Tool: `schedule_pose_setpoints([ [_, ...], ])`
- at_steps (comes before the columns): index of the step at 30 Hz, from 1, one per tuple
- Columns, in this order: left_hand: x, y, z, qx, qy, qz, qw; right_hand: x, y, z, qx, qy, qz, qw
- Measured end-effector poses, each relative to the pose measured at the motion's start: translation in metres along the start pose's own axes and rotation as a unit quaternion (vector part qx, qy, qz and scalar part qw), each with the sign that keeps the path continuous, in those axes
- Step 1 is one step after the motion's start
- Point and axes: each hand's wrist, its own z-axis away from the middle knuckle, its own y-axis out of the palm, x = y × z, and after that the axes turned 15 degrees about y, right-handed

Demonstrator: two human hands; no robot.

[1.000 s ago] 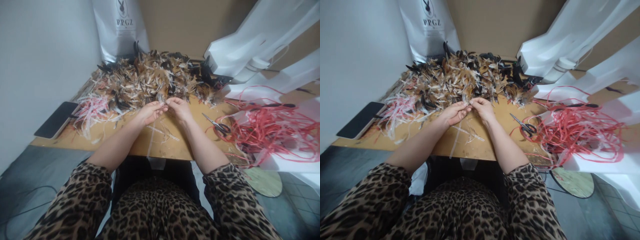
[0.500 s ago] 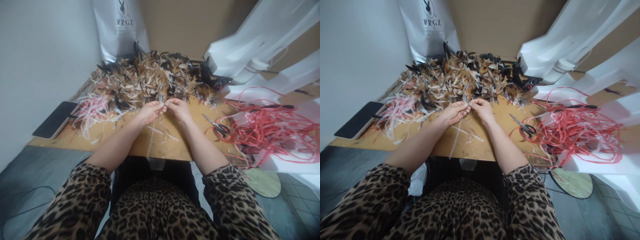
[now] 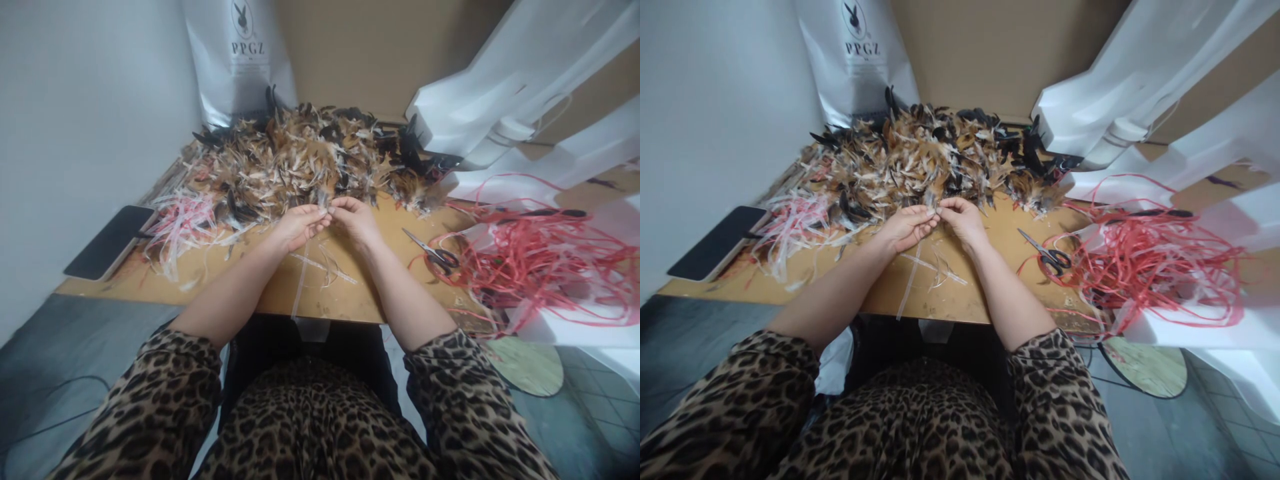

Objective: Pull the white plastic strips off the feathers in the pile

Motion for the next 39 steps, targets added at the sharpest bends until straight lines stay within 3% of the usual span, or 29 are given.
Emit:
schedule_pose_setpoints([
  [17,0.002,-0.006,-0.002,0.042,0.019,-0.055,0.997,0.007,-0.010,0.002,0.066,0.085,-0.015,0.994],
  [25,0.002,-0.005,0.000,0.043,0.034,-0.078,0.995,0.007,-0.005,0.005,0.037,0.035,-0.008,0.999],
  [39,0.003,-0.008,0.000,0.047,0.030,-0.090,0.994,-0.001,0.000,-0.001,0.021,0.041,-0.027,0.999],
])
